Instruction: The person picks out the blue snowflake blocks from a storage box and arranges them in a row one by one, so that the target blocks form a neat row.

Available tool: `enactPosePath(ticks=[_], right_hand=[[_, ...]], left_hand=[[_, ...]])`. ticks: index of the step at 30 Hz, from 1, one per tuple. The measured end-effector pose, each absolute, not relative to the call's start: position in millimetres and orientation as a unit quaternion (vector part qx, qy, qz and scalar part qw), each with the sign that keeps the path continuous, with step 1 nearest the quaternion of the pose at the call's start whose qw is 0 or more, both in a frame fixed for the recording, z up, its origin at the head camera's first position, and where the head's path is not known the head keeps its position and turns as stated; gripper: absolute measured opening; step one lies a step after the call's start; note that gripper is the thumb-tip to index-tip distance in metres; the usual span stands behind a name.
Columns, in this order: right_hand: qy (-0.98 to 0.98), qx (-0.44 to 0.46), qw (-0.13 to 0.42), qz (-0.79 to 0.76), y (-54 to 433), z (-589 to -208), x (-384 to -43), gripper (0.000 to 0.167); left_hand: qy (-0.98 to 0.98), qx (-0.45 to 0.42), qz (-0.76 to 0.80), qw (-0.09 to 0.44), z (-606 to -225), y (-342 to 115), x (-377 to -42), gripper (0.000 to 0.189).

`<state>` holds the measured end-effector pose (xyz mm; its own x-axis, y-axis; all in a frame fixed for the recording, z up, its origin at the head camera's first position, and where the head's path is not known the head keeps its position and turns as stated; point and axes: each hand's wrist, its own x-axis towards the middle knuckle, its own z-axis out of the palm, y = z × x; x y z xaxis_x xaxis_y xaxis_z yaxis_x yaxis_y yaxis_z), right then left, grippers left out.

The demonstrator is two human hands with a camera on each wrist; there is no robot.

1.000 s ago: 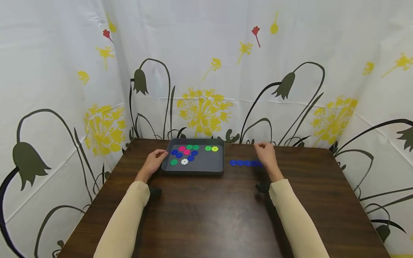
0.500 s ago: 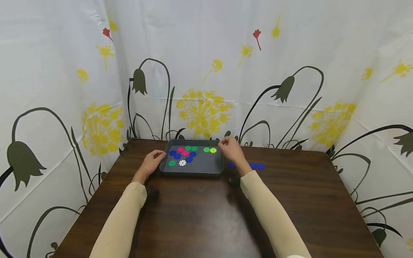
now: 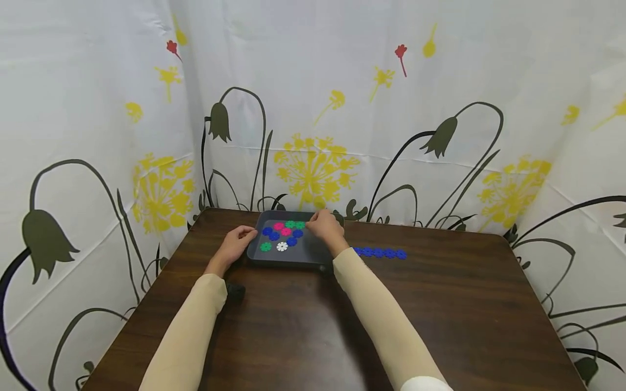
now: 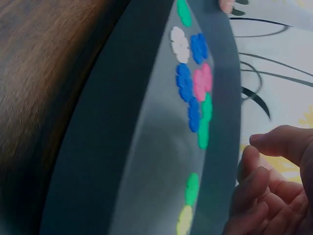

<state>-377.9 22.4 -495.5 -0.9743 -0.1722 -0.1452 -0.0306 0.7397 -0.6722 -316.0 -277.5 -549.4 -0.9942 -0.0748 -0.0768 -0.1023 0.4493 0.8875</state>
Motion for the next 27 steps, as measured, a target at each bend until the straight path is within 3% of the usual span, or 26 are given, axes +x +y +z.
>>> enactPosePath(ticks=[3,10,23,27], right_hand=[[0.933,-0.033,0.101,-0.345,14,-502,-382,0.018],[0.940,-0.005,0.134,-0.313,5,-564,-436,0.024],[0.953,0.022,0.132,-0.272,-15,-549,-415,0.051],[0.956,0.023,0.133,-0.259,-20,-551,-417,0.049]], left_hand=[[0.853,-0.051,0.520,0.013,-549,-278,-315,0.044],[0.854,-0.047,0.518,0.014,-550,-274,-317,0.043],[0.851,-0.051,0.523,0.007,-549,-275,-315,0.040],[0.849,-0.053,0.526,0.009,-548,-276,-314,0.040]])
